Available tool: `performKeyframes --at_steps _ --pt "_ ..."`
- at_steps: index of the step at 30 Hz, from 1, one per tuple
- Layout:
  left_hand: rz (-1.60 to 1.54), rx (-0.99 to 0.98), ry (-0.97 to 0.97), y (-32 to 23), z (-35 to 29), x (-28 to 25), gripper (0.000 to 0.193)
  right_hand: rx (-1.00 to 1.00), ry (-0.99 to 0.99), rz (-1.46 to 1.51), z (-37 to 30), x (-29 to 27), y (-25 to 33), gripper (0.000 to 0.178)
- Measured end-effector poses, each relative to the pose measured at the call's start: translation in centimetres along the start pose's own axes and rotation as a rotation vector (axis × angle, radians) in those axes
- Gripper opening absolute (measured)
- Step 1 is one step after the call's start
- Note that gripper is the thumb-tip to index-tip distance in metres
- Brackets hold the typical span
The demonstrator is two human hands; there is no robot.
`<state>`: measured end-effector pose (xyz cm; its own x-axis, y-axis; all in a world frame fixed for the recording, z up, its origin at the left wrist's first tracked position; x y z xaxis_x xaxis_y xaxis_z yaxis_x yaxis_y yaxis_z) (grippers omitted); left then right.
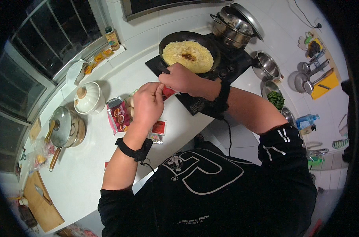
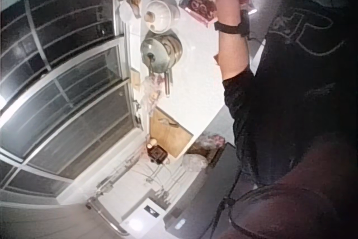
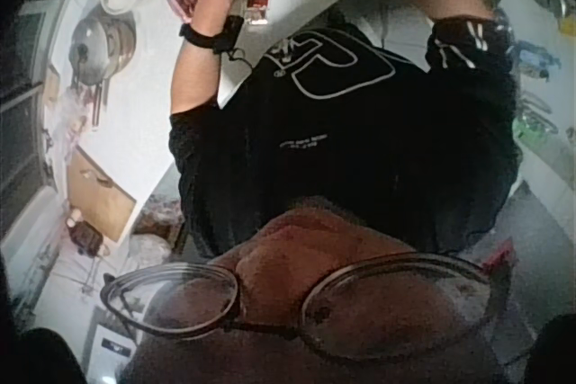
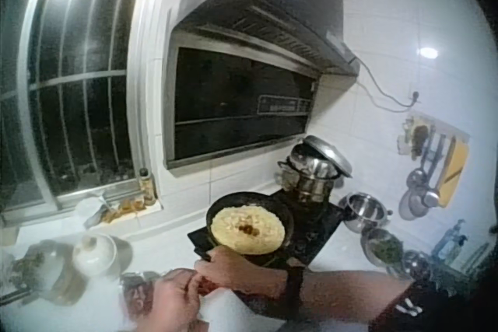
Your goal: The person cooks noodles in a frying pan on an induction cooktop. They stir the noodles with chopsticks, add seasoning from packets, and crack an egg into the pan.
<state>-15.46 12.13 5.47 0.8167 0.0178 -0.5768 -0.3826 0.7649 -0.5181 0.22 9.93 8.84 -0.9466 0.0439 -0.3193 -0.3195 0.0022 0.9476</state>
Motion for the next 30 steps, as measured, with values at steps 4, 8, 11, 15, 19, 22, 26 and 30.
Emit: performKeyframes --at_steps 4,8,11,15,19,22,26,30 --pt "0.052 -0.079 -0.018 0.3 0.0 0.0 0.012 -0.069 -0.021 -0.155 0.5 0.1 0.5 0.029" --pt "-0.254 -0.344 0.187 1.4 0.8 -0.9 0.022 -0.345 0.187 -0.267 0.8 -1.3 2.2 0.025" --pt "-0.401 -0.316 0.255 1.5 1.4 -1.6 0.019 -0.459 0.326 -0.363 0.6 -2.3 3.6 0.021" --pt "-0.347 -0.206 0.246 0.8 1.8 -1.9 0.015 -0.417 0.378 -0.48 0.5 -2.7 4.8 0.024" --pt "-0.172 0.0 0.084 0.4 2.2 -2.2 0.008 -0.415 0.22 -0.444 0.8 -2.1 4.5 0.029" --pt "-0.055 0.101 -0.068 0.4 2.4 -1.4 0.005 -0.369 0.133 -0.214 1.3 -1.1 2.8 0.026" --pt "0.007 0.134 -0.138 0.2 1.7 -0.5 0.006 -0.058 0.088 0.072 1.8 -0.8 -0.9 0.027" --pt "-0.003 0.054 -0.386 1.1 1.6 -2.9 0.006 0.302 -0.104 -0.013 1.5 -4.2 -4.0 0.026"
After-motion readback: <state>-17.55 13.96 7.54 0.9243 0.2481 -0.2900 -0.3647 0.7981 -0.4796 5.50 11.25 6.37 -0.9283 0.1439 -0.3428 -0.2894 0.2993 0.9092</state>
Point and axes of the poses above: each hand's wrist, its own z-axis towards the middle knuckle, its own x-axis out of the palm, y = z × x, the point moved 2 cm from there along z, towards the middle knuckle, and after that the axes turned 11 degrees about z, right-handed, at the moved point
